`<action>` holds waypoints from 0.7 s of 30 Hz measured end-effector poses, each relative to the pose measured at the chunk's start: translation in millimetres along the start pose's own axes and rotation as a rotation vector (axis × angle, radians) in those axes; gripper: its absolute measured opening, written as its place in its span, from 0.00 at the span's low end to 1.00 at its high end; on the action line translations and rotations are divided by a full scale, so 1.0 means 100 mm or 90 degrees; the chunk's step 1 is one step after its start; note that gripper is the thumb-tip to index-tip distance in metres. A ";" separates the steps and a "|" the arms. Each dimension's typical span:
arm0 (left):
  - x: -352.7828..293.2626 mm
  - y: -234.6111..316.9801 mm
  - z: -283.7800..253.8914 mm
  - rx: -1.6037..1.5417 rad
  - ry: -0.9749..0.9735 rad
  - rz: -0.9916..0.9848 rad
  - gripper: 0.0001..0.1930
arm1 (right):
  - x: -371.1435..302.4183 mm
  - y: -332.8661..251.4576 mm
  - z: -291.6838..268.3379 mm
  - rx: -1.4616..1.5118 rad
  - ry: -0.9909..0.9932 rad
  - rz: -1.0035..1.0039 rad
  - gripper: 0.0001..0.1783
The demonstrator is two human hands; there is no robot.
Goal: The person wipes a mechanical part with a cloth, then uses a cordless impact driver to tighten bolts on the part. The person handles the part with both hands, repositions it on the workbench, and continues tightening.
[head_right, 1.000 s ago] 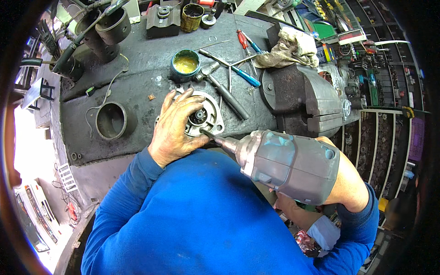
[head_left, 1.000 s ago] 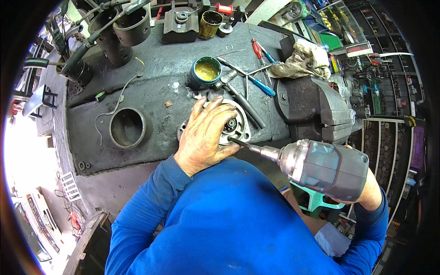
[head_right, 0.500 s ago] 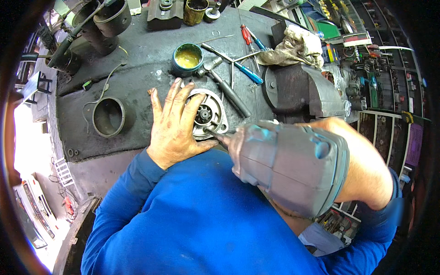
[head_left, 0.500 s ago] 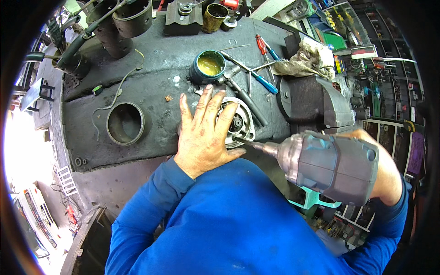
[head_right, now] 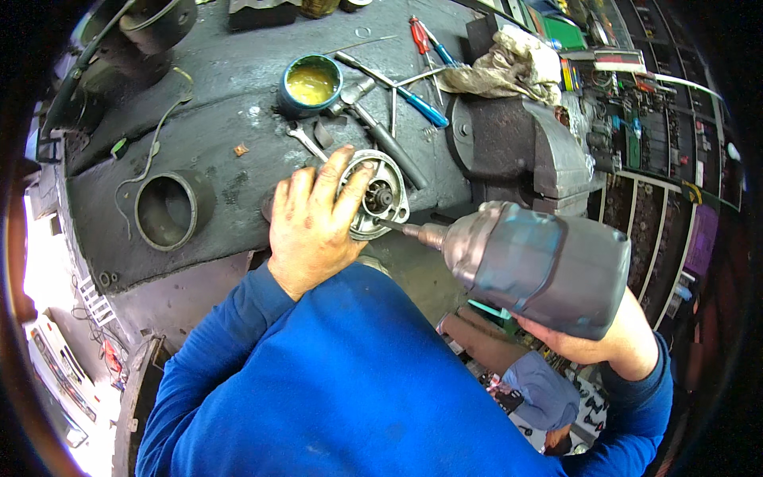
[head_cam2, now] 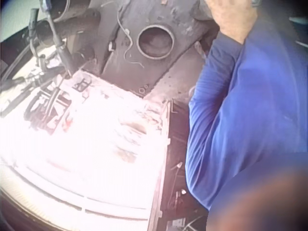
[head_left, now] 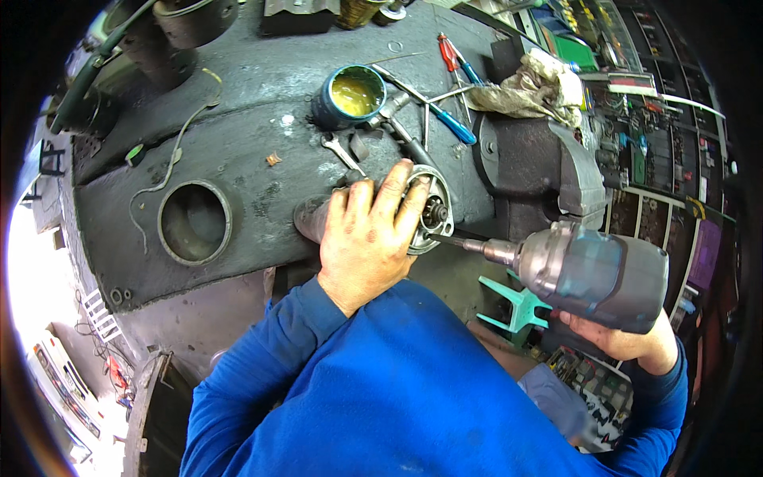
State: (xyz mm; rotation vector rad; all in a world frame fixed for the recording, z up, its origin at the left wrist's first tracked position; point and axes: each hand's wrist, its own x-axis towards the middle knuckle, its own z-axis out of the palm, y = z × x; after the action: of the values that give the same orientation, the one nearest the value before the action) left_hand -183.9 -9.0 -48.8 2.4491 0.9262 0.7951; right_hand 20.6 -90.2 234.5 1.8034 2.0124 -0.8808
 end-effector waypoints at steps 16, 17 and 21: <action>-0.14 -0.11 -0.08 -0.042 0.048 -0.025 0.43 | -0.23 -0.38 0.24 0.180 -0.079 0.220 0.19; -0.14 -0.13 -0.09 -0.047 0.049 -0.029 0.43 | -0.22 -0.38 0.23 0.127 -0.038 0.162 0.19; -0.13 -0.17 -0.09 -0.063 0.056 -0.034 0.44 | -0.23 -0.42 0.13 0.280 -0.104 0.351 0.18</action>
State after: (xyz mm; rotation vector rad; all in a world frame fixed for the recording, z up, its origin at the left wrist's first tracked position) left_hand -205.0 -4.6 -56.0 2.3106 0.9561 0.9141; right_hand -18.5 -116.8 248.4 2.2589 1.1763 -1.2887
